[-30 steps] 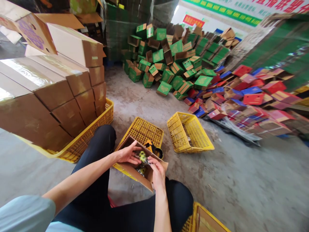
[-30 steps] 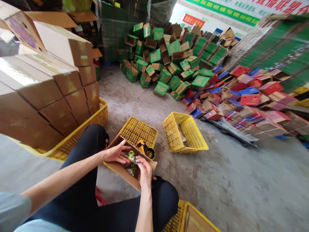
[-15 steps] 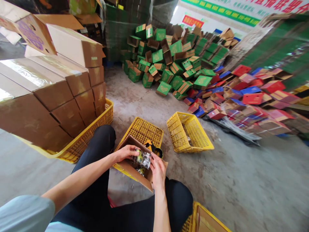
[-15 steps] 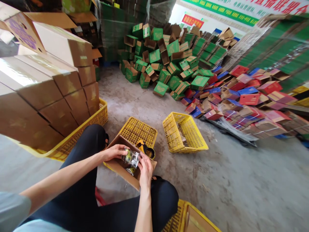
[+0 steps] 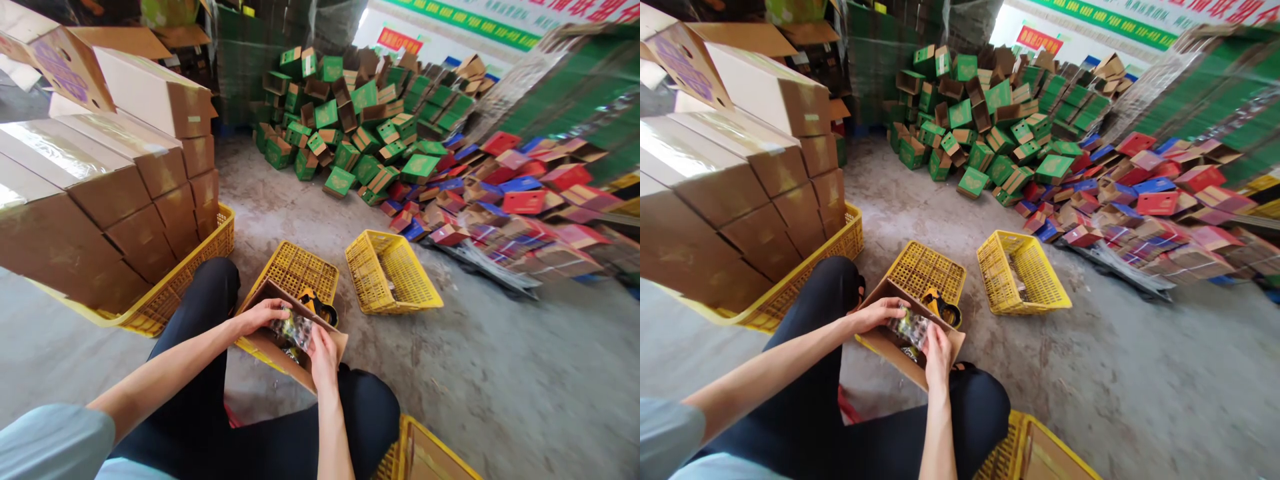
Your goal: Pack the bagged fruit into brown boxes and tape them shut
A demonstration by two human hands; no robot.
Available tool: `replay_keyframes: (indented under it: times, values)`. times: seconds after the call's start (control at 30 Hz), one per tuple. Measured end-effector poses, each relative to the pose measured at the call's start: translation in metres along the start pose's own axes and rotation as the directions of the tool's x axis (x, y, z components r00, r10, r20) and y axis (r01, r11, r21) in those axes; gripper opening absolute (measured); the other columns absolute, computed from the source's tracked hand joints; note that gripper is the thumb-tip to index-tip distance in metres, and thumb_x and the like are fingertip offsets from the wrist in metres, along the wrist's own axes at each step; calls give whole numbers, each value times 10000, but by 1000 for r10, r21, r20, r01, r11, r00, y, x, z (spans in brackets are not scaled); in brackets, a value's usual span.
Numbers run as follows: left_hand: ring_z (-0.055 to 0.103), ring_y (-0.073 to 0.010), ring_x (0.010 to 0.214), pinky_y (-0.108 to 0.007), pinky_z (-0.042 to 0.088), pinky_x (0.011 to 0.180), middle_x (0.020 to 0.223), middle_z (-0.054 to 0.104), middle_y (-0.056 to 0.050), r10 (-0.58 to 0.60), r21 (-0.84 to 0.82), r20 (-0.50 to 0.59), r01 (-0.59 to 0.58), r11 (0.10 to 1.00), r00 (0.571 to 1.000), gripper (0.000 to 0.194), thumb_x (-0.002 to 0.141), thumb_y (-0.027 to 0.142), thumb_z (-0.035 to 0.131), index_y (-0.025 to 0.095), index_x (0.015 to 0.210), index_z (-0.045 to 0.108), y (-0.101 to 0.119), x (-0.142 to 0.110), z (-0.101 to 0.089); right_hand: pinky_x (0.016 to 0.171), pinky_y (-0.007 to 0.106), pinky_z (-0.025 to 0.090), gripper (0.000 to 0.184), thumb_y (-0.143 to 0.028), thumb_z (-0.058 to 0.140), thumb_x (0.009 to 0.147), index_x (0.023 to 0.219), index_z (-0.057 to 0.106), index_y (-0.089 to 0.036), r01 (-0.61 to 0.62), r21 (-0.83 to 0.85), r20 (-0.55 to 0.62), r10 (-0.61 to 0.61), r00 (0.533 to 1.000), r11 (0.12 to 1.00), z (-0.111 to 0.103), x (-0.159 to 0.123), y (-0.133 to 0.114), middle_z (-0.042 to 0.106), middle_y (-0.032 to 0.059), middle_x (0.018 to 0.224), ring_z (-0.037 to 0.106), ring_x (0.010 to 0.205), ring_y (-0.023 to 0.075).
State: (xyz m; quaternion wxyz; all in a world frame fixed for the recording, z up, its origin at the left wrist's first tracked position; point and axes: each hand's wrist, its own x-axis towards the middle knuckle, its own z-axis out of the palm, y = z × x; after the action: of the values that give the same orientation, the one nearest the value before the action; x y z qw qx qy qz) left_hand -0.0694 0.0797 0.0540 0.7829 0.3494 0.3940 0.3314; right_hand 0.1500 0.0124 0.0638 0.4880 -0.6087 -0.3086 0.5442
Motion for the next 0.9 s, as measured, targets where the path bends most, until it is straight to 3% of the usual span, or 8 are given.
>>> replay_keyframes:
  times: [0.07,0.13,0.2,0.37,0.6,0.7,0.8,0.9]
  values:
    - [677,-210,886,-294,511,740,1012,727,-71,-1,65,-209,15,998,978,477,798,418,752,177,1203,684,0,4,-4,859,411,624,655,-699,695,810,1215,727,-185,26,-31,-11,-26,1000,999,-7,6,5,792,141,1113,764,992,293]
    - [677,-232,939,-298,519,750,1014,730,-71,27,135,-378,27,990,925,412,820,365,677,177,1187,679,-1,7,-9,905,435,614,627,-685,576,875,1209,725,-176,79,-234,-29,-89,996,969,-13,13,10,774,165,1167,756,1040,296]
    - [672,-252,1018,-312,525,832,1035,736,-74,66,184,-438,18,983,897,421,768,264,688,173,1179,681,-3,9,-13,957,462,593,545,-619,554,876,1145,754,-191,116,-436,-38,-147,988,892,-16,18,15,761,158,1205,736,1095,309]
    - [609,-283,1264,-352,446,1096,1271,704,-111,168,256,-438,-56,965,883,626,664,80,674,168,1284,660,-9,11,-15,1192,470,395,241,-330,650,770,907,814,-219,143,-611,3,-178,984,779,-7,22,27,758,137,1213,606,1318,338]
    - [609,-291,1289,-400,388,1181,1331,707,-108,344,400,-259,-224,889,902,449,789,184,671,165,1235,724,-7,9,-13,1001,466,527,202,-231,592,771,702,781,-236,134,-696,27,-161,987,705,0,22,25,805,127,900,753,980,347]
    - [657,-289,1207,-400,468,1096,1271,731,-125,296,324,-218,-217,921,930,417,811,237,697,138,1215,730,-8,10,-12,1008,434,521,183,-228,606,748,667,769,-242,168,-686,22,-211,977,707,2,18,18,810,123,946,747,1001,335]
    - [669,-295,1180,-392,520,1005,1243,735,-132,164,242,-207,-112,964,965,455,823,318,747,135,1238,717,-9,9,-10,992,408,535,183,-271,614,760,734,792,-239,223,-641,44,-254,966,734,3,11,8,809,110,969,745,987,310]
    - [616,-309,1271,-357,529,964,1374,669,-147,69,201,-201,-28,979,977,564,799,396,814,156,1294,691,-9,6,-8,895,367,587,252,-342,582,812,827,809,-233,269,-565,84,-270,959,780,2,5,0,803,95,1014,747,974,278]
